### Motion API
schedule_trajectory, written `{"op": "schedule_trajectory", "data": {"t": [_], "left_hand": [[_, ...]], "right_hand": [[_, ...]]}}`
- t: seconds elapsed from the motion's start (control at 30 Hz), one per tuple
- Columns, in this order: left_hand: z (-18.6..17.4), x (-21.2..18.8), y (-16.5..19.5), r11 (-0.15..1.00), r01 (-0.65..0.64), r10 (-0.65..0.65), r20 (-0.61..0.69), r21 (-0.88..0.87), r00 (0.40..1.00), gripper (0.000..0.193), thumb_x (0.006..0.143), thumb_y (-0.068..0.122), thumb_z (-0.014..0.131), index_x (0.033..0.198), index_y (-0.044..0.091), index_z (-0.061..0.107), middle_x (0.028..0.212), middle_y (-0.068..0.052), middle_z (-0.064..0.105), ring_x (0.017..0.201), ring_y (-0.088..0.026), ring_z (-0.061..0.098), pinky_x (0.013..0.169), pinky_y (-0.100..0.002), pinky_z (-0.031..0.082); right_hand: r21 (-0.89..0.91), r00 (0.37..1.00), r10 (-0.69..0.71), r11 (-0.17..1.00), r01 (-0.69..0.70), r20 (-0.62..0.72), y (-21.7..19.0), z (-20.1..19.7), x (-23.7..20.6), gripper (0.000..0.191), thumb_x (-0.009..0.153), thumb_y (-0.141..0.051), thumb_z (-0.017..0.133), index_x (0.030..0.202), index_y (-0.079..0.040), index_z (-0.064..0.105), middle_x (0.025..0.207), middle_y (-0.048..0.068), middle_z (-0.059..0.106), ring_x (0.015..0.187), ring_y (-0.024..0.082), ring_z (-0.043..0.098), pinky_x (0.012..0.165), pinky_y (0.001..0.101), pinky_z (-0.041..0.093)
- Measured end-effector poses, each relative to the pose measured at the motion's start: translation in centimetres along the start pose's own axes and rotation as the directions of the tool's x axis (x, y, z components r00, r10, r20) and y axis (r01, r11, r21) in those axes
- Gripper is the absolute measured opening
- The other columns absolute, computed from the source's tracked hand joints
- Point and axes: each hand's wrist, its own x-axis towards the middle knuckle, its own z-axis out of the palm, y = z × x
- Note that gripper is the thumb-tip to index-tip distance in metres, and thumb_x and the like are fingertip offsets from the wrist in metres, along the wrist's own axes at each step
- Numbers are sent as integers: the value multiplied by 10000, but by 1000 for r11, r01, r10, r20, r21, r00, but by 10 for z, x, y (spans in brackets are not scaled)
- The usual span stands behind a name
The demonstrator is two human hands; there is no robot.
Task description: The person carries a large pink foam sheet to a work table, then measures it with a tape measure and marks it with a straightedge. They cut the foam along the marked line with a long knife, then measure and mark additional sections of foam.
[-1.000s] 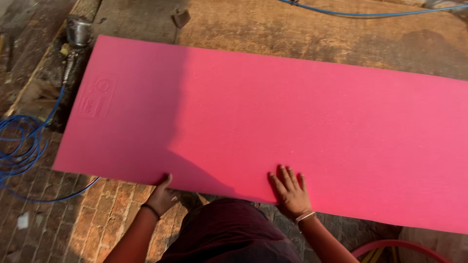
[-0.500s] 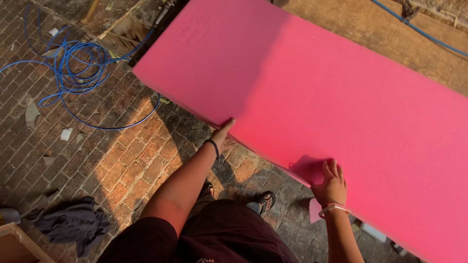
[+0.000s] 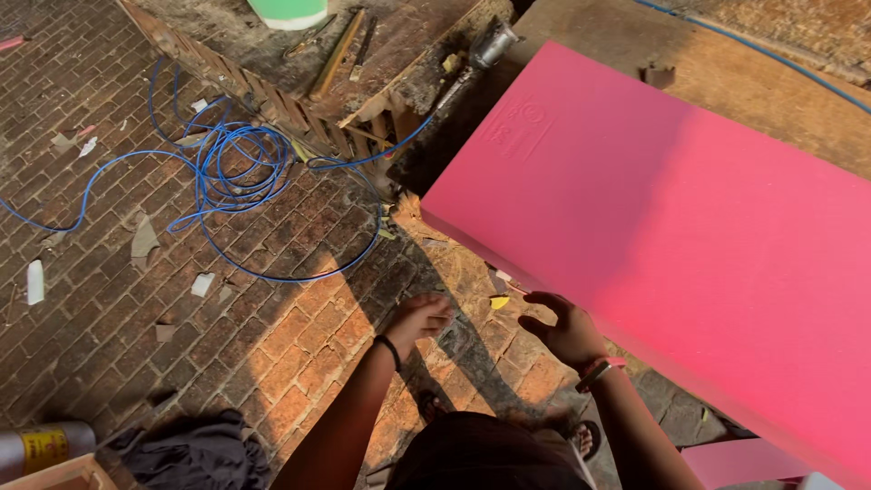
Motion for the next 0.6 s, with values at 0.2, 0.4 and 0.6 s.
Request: {"op": "schedule_trajectory", "data": {"t": [0.2, 0.4, 0.6], "left_hand": [[-161, -51, 21, 966, -57, -19, -287, -254, 958, 423, 948, 340, 624, 1303, 111, 640, 1132, -58, 743, 1015, -204, 721, 902, -391, 552], [-238, -24, 43, 941, -77, -3, -237, -328, 972, 415, 966, 319, 624, 1307, 84, 636, 1119, -70, 728, 997, -221, 708, 900, -416, 544], [-320, 25, 90, 966, 3, -50, -176, -258, 983, 362, 976, 302, 626, 1253, 74, 667, 1054, -77, 725, 934, -210, 694, 851, -387, 536]], "right_hand": [[17, 993, -33, 999, 31, 118, -100, 64, 73, 499, 880, -402, 754, 1317, -168, 689, 1413, 56, 642, 1325, 259, 605, 1108, 430, 482], [-386, 990, 140, 912, -140, -27, -146, 115, 170, 818, 858, -476, 693, 1541, -171, 361, 1666, 40, 290, 1511, 242, 312, 1218, 490, 245], [-794, 929, 366, 581, -181, 56, -168, 153, 213, 1054, 919, -728, 552, 1552, 67, 276, 1624, 272, 233, 1512, 406, 196, 1246, 496, 129]]}}
